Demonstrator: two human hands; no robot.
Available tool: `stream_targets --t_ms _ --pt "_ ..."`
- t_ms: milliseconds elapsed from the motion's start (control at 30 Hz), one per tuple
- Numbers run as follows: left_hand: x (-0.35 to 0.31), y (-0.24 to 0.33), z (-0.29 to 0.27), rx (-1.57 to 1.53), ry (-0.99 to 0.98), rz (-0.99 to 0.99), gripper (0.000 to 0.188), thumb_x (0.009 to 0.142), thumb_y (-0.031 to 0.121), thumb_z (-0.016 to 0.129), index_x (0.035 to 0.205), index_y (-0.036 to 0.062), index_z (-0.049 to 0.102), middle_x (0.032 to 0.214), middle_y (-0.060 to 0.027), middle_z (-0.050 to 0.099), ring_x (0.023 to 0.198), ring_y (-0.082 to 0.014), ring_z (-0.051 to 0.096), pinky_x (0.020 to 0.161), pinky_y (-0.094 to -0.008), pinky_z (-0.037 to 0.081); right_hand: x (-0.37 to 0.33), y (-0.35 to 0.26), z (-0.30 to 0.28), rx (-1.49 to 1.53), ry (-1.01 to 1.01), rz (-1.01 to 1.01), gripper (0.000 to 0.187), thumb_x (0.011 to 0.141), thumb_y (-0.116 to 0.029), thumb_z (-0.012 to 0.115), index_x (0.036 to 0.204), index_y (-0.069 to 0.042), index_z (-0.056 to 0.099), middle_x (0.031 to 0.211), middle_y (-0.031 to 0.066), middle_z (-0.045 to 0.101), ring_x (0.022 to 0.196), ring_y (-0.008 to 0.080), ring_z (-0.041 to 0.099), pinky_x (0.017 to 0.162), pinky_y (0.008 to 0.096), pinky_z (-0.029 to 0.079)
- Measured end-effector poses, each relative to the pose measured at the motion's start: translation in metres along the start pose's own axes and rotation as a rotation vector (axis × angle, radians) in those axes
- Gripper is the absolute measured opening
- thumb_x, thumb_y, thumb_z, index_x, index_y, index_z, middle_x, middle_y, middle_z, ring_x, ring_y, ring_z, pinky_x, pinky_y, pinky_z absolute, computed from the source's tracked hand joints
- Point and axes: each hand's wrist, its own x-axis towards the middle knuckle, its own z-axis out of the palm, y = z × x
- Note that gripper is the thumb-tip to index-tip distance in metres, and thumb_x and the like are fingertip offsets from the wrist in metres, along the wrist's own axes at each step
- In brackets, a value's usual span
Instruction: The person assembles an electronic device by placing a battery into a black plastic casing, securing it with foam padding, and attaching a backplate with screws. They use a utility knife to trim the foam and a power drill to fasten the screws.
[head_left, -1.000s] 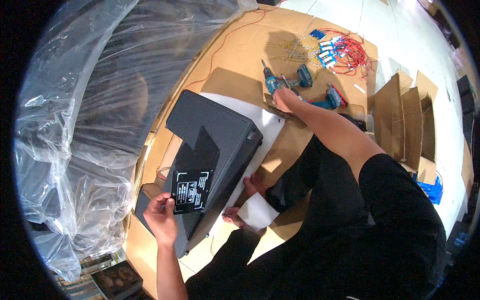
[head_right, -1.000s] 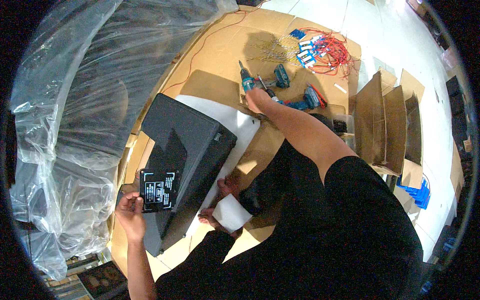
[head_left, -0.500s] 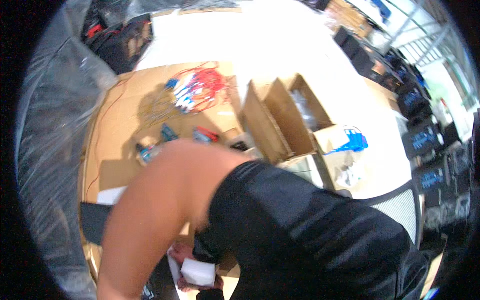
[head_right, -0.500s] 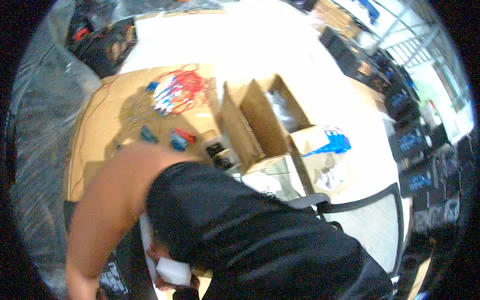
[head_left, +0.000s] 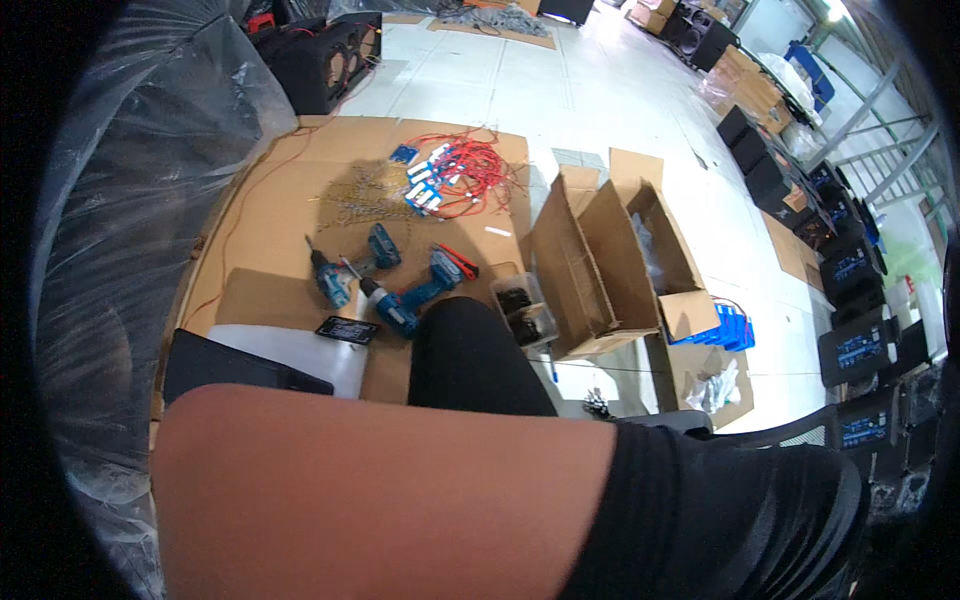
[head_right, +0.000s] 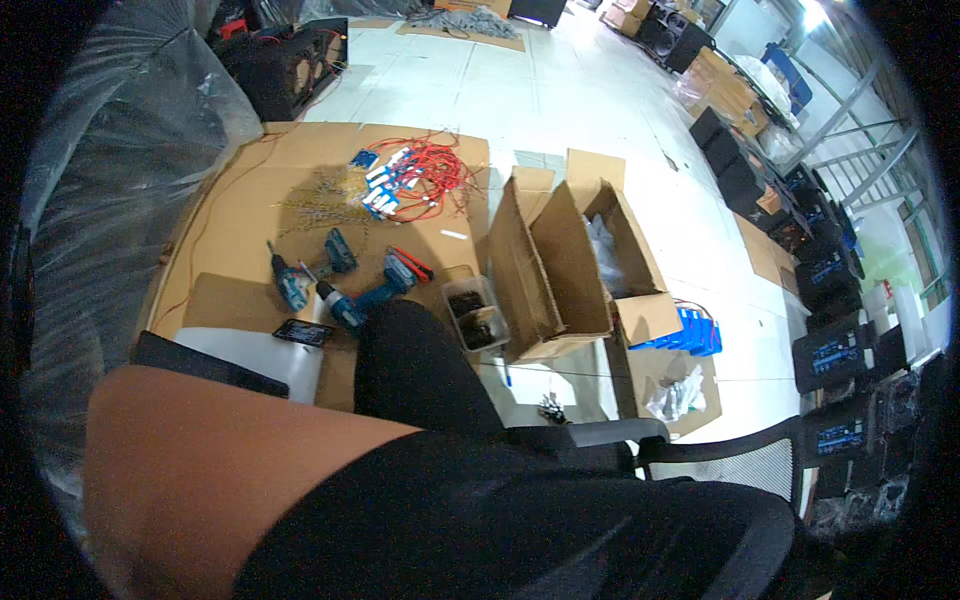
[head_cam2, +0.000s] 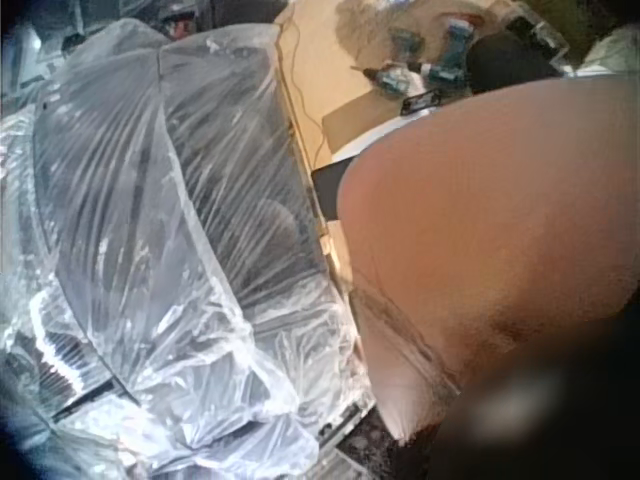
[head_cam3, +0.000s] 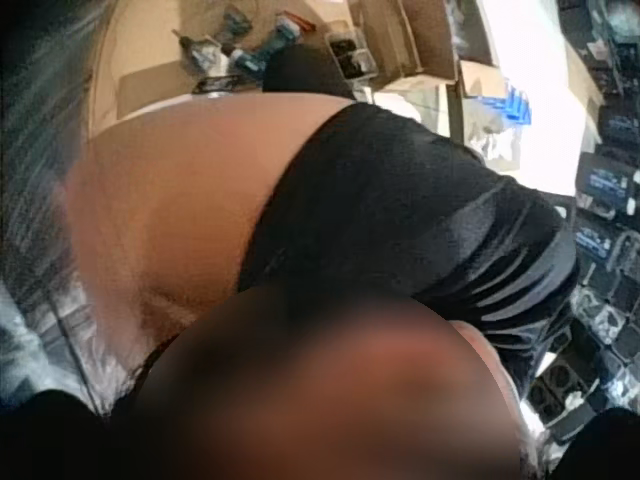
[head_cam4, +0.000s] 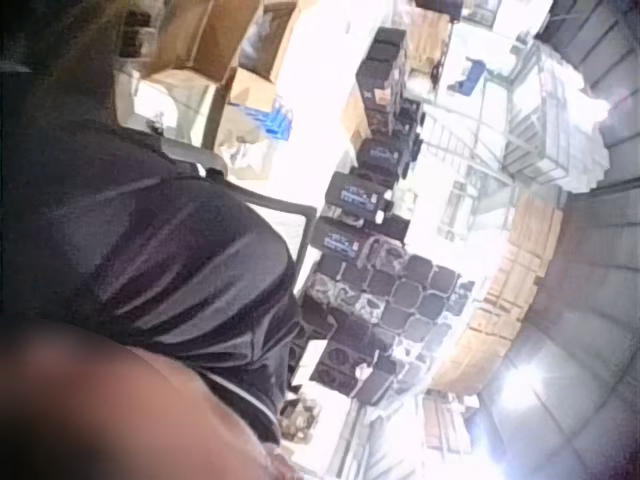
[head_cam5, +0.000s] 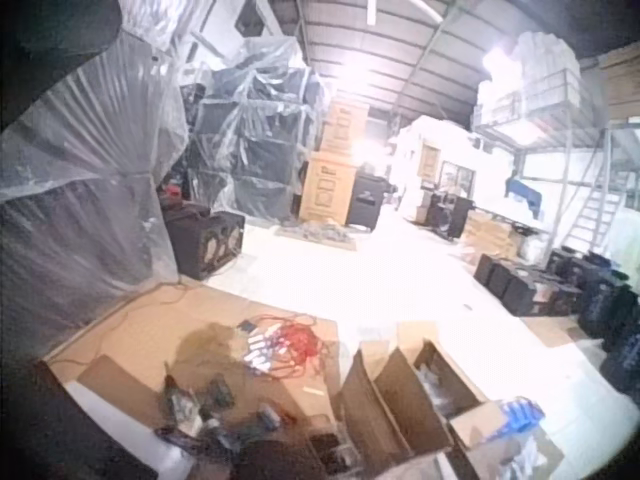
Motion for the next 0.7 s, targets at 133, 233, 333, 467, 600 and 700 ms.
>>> stream_targets --t_ms 133,233,333,467,600,700 --pt "-0.017 -0.014 -0.012 -0.021 0.005 -0.060 0.004 0.088 -0.002 0.065 0.091 -0.0022 0.066 0.087 -0.0065 0.068 0.080 -0.0140 0.061 0.077 -0.0300 0.051 0.025 0.000 0.003 -0.015 -0.138 -0.005 0.036 0.077 -0.022 0.075 0.110 -0.007 0.070 0.104 0.0145 0.069 0.094 0.0309 0.068 0.080 0.0427 0.057" --pt "-0.019 -0.012 -0.016 -0.045 -0.040 -0.127 0.003 0.087 -0.001 0.065 0.089 -0.0023 0.066 0.084 -0.0055 0.068 0.077 -0.0128 0.061 0.075 -0.0293 0.051 0.041 -0.009 -0.003 -0.078 -0.248 -0.027 0.036 0.078 -0.021 0.075 0.110 -0.006 0.070 0.105 0.0143 0.069 0.095 0.0308 0.068 0.080 0.0425 0.057" --pt "0.004 -0.013 -0.005 -0.124 -0.069 -0.091 0.006 0.085 -0.002 0.065 0.090 -0.0021 0.069 0.080 -0.0042 0.069 0.076 -0.0109 0.061 0.070 -0.0287 0.050 0.032 -0.012 -0.025 -0.200 -0.335 -0.019 0.036 0.078 -0.020 0.076 0.111 -0.006 0.069 0.106 0.0141 0.068 0.095 0.0308 0.068 0.080 0.0424 0.057" --pt "-0.023 -0.053 -0.048 -0.213 -0.022 -0.258 0.017 0.087 0.000 0.066 0.104 -0.0045 0.070 0.085 -0.0049 0.069 0.077 -0.0100 0.060 0.070 -0.0272 0.049 0.010 0.021 -0.007 -0.120 -0.142 0.142 0.036 0.079 -0.018 0.076 0.112 -0.005 0.069 0.108 0.0138 0.068 0.095 0.0307 0.068 0.080 0.0422 0.057" --pt "-0.017 -0.055 -0.027 -0.305 -0.112 -0.407 0.016 0.090 0.002 0.064 0.102 -0.0040 0.071 0.083 -0.0060 0.070 0.076 -0.0103 0.061 0.070 -0.0277 0.050 -0.083 0.012 0.066 0.014 -0.107 0.227 0.049 0.081 -0.027 0.079 0.126 -0.012 0.067 0.131 0.0153 0.059 0.113 0.0329 0.063 0.095 0.0454 0.052" --pt "-0.030 -0.048 -0.012 -0.258 -0.297 -0.335 0.016 0.090 0.005 0.066 0.103 -0.0008 0.073 0.084 -0.0083 0.072 0.079 -0.0117 0.063 0.076 -0.0305 0.052 -0.107 -0.022 0.112 -0.010 -0.083 0.256 0.038 0.085 -0.021 0.075 0.123 -0.023 0.072 0.138 0.0035 0.058 0.112 0.0249 0.060 0.094 0.0387 0.055"
